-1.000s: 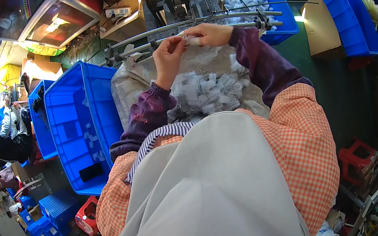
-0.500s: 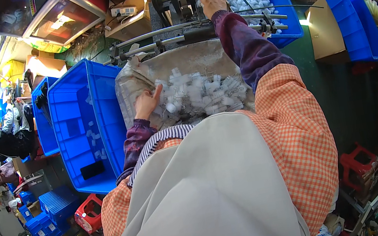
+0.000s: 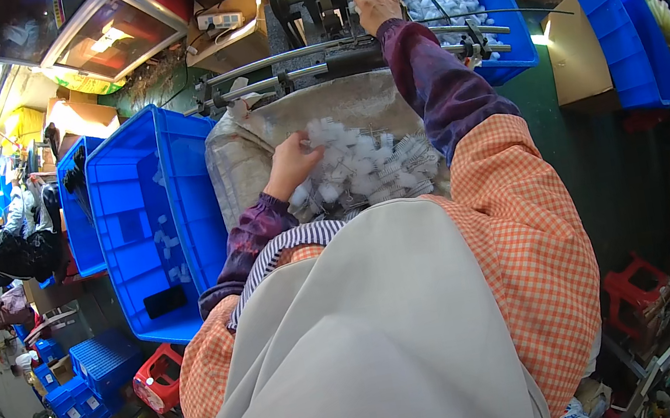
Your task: The person repeatedly picks small white items from a pile on a table and places them into a blue bin. The task involves continuous hand-based sorting of these small components in a workshop setting.
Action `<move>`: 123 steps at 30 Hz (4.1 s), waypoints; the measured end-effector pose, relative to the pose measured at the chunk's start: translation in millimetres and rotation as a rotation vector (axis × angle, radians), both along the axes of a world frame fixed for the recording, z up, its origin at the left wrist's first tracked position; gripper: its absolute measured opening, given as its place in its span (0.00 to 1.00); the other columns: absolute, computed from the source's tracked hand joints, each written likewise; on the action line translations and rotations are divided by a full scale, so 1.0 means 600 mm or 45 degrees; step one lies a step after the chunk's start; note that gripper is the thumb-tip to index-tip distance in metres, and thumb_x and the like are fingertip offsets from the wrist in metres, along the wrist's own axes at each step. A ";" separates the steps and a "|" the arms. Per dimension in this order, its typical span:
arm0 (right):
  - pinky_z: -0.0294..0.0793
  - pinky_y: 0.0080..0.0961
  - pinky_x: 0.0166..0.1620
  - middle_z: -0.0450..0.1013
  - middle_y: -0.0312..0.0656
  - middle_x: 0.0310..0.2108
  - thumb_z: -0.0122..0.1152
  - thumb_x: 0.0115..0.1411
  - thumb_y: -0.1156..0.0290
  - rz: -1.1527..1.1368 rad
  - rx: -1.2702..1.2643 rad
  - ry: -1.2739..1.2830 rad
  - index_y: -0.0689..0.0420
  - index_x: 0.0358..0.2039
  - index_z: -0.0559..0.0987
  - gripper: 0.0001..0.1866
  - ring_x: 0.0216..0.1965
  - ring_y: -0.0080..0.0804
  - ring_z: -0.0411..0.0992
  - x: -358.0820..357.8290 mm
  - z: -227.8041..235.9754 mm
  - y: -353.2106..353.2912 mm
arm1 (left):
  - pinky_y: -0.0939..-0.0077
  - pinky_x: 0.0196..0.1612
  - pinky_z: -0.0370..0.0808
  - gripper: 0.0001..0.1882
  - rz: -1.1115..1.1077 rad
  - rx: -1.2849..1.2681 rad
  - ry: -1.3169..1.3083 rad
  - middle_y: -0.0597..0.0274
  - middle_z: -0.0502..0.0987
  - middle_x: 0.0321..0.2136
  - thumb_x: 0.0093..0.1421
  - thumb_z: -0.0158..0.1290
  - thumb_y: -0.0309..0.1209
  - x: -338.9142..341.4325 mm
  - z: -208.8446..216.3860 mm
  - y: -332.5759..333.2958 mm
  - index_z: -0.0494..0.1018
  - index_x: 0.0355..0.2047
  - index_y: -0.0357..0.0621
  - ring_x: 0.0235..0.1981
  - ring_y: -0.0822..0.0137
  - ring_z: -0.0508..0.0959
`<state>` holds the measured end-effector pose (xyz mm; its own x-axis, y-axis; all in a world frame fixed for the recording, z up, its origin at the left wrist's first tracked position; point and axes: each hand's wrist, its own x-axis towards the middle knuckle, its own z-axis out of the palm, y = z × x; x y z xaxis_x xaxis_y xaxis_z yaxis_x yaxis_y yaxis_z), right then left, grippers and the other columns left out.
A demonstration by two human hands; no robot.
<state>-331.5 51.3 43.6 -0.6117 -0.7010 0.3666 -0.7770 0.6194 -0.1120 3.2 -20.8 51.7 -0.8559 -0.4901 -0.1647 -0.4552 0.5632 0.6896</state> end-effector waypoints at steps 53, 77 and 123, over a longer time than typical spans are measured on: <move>0.50 0.42 0.53 0.73 0.30 0.40 0.48 0.55 0.64 -0.111 0.093 -0.129 0.42 0.36 0.78 0.11 0.48 0.31 0.64 0.006 0.014 -0.010 | 0.67 0.38 0.68 0.11 -0.058 -0.166 0.431 0.54 0.72 0.29 0.49 0.52 0.28 0.009 0.007 -0.056 0.74 0.35 0.44 0.35 0.53 0.71; 0.48 0.48 0.53 0.69 0.42 0.41 0.46 0.55 0.59 -0.226 0.066 -0.067 0.53 0.36 0.76 0.15 0.51 0.40 0.59 0.081 0.012 -0.051 | 0.72 0.35 0.70 0.12 0.047 0.069 0.609 0.51 0.72 0.36 0.57 0.45 0.26 -0.031 0.067 -0.022 0.67 0.43 0.39 0.32 0.58 0.74; 0.65 0.35 0.44 0.73 0.35 0.35 0.49 0.52 0.67 -0.008 0.011 0.041 0.49 0.31 0.75 0.08 0.44 0.37 0.65 -0.008 -0.003 0.003 | 0.60 0.35 0.71 0.07 -0.526 -0.333 0.057 0.53 0.76 0.25 0.50 0.50 0.32 -0.084 0.013 -0.010 0.75 0.23 0.42 0.32 0.51 0.75</move>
<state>-336.0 53.3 41.9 -0.6044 -0.7002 0.3799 -0.7760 0.6255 -0.0817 -47.3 -26.8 59.8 -0.9909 -0.1281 -0.0400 -0.1304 0.8473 0.5149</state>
